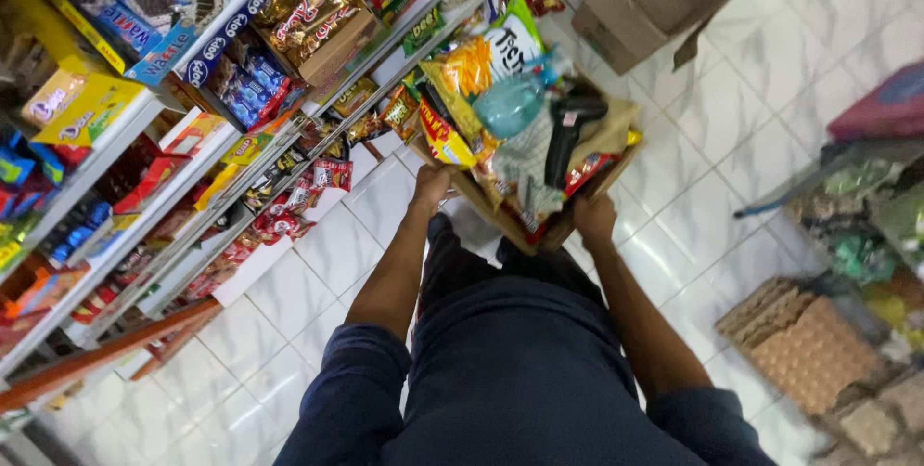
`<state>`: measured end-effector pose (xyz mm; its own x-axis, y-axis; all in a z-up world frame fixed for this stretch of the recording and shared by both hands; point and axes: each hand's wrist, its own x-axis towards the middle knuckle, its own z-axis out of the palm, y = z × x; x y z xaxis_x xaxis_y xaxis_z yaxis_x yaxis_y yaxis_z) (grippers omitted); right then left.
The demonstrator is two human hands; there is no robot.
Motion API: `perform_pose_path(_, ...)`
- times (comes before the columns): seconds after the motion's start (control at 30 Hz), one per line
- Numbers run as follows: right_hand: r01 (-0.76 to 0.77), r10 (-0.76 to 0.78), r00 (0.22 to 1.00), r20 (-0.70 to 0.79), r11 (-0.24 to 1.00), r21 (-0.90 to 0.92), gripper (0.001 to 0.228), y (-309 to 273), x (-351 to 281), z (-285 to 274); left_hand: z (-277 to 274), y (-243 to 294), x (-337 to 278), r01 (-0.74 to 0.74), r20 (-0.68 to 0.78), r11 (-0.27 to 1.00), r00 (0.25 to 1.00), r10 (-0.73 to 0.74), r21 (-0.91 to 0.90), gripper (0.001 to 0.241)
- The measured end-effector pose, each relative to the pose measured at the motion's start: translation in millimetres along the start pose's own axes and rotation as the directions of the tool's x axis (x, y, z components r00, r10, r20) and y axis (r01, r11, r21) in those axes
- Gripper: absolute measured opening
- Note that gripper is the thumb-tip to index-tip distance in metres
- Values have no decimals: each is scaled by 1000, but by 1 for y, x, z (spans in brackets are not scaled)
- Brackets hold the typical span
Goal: The person cleans store shelves by spraying a liquid onto a cloth and wiping the white shelf surfaces, moving snack bags aside and lifting them to reach the area underneath.
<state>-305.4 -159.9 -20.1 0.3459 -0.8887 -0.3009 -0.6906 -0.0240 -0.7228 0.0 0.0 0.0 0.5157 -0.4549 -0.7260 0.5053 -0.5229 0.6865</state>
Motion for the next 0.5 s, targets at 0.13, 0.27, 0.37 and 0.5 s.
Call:
perform_pose_path(0.13,-157,148,982,-116,985,-72,39,-17,-10,-1,-9,2,5,33,133,995,990,-44,90,43)
perform_pose_path(0.27,-142,169,963,-208,980,138,51,-32,-36,6,-23,2,11,17,227,995,973,-39,96,40)
perform_pose_path(0.37,-223,255,947,-195,960,170,58,-41,-64,16,-32,-6,11,-13,293,991,956,-27,134,39)
perform_pose_path(0.5,-113,117,955,-271,993,32,58,-38,-83,31,-32,-3,12,-44,322,987,947,-8,154,39)
